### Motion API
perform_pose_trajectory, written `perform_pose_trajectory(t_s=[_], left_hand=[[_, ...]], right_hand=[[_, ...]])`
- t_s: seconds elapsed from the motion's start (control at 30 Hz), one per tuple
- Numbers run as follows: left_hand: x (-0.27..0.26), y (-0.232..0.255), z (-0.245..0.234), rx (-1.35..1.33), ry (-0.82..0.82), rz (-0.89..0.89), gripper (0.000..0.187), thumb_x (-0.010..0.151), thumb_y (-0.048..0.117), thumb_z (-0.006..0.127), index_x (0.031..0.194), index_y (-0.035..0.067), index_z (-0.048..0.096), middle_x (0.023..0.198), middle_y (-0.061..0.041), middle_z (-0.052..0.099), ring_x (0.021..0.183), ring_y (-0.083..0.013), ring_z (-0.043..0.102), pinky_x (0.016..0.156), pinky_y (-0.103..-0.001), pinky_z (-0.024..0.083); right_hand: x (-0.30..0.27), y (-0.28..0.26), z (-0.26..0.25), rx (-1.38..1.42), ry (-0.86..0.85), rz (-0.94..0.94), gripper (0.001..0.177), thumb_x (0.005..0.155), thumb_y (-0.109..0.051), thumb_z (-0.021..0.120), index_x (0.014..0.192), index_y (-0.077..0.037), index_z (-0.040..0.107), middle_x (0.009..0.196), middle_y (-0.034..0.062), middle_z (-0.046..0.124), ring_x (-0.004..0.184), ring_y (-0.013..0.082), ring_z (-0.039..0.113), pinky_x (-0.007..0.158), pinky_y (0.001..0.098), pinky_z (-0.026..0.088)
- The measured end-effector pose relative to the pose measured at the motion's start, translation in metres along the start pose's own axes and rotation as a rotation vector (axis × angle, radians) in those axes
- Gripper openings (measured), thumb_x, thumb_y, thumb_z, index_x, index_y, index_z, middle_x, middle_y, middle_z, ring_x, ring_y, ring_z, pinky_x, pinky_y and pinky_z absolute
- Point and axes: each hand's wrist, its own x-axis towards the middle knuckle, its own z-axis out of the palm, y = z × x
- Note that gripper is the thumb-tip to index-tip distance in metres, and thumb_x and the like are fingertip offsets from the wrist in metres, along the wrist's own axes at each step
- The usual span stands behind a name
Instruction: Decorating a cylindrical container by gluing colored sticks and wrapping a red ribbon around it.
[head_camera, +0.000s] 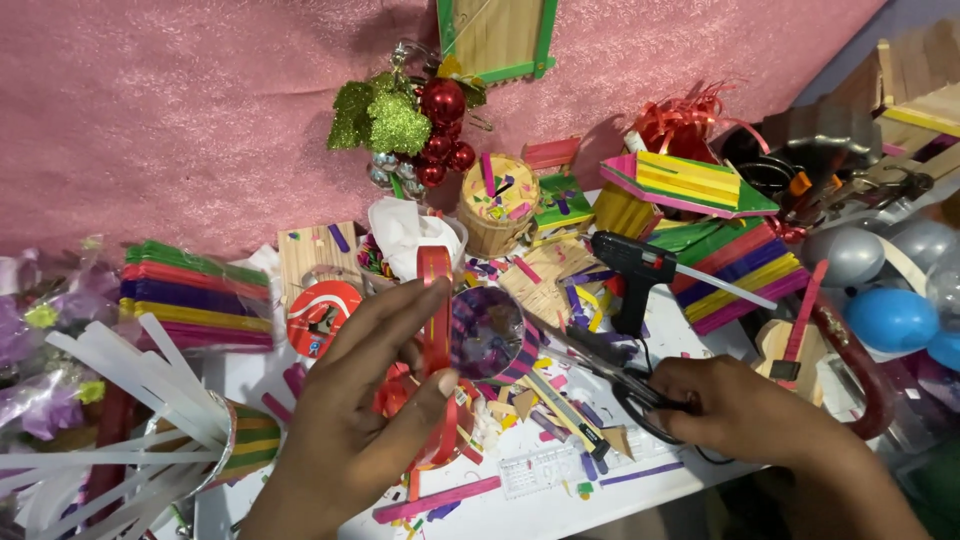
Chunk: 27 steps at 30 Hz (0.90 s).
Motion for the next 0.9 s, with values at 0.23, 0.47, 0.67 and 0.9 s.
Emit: perform_pose_trajectory(t_s=[0.23, 0.47, 0.67, 0.9], left_hand=[[0.009, 0.005, 0.004, -0.050, -0.043, -0.171, 0.054, 0.090, 0.022, 0.068, 0.144, 0.020, 0.059, 0.141, 0.000, 0.058, 0.103, -0.0094, 0.057, 0.047, -0.016, 0.045], [0.018, -0.006, 0.012, -0.068, -0.070, -0.015, 0.037, 0.096, 0.018, 0.063, 0.132, 0.016, 0.070, 0.137, -0.008, 0.070, 0.131, -0.0190, 0.064, 0.105, -0.031, 0.049], [0.027, -0.004, 0.015, -0.173, -0.152, -0.088, 0.051, 0.088, 0.008, 0.064, 0.138, 0.018, 0.066, 0.144, -0.003, 0.058, 0.086, -0.0095, 0.059, 0.076, -0.028, 0.055], [0.037, 0.008, 0.013, -0.326, -0.302, -0.043, 0.056, 0.088, 0.000, 0.066, 0.142, 0.011, 0.060, 0.133, -0.004, 0.056, 0.084, -0.0086, 0.055, 0.075, -0.024, 0.052]], right_hand=[[-0.002, 0.038, 0.026, 0.940, -0.142, -0.234, 0.016, 0.093, -0.012, 0.076, 0.092, 0.002, 0.067, 0.071, 0.0134, 0.067, 0.051, 0.0159, 0.050, 0.037, 0.0287, 0.040], [-0.009, 0.045, 0.033, 0.832, 0.064, -0.436, 0.027, 0.072, -0.022, 0.095, 0.090, -0.004, 0.087, 0.085, 0.0072, 0.085, 0.082, 0.0176, 0.080, 0.071, 0.0332, 0.061], [-0.032, 0.004, 0.021, 1.021, -0.057, -0.365, 0.012, 0.079, 0.005, 0.087, 0.090, 0.000, 0.085, 0.100, 0.0150, 0.089, 0.119, 0.0273, 0.089, 0.099, 0.0386, 0.059], [-0.040, -0.007, 0.005, 1.043, -0.280, -0.040, 0.043, 0.067, 0.004, 0.083, 0.107, 0.001, 0.067, 0.092, 0.0147, 0.052, 0.068, 0.0265, 0.055, 0.065, 0.0349, 0.038]])
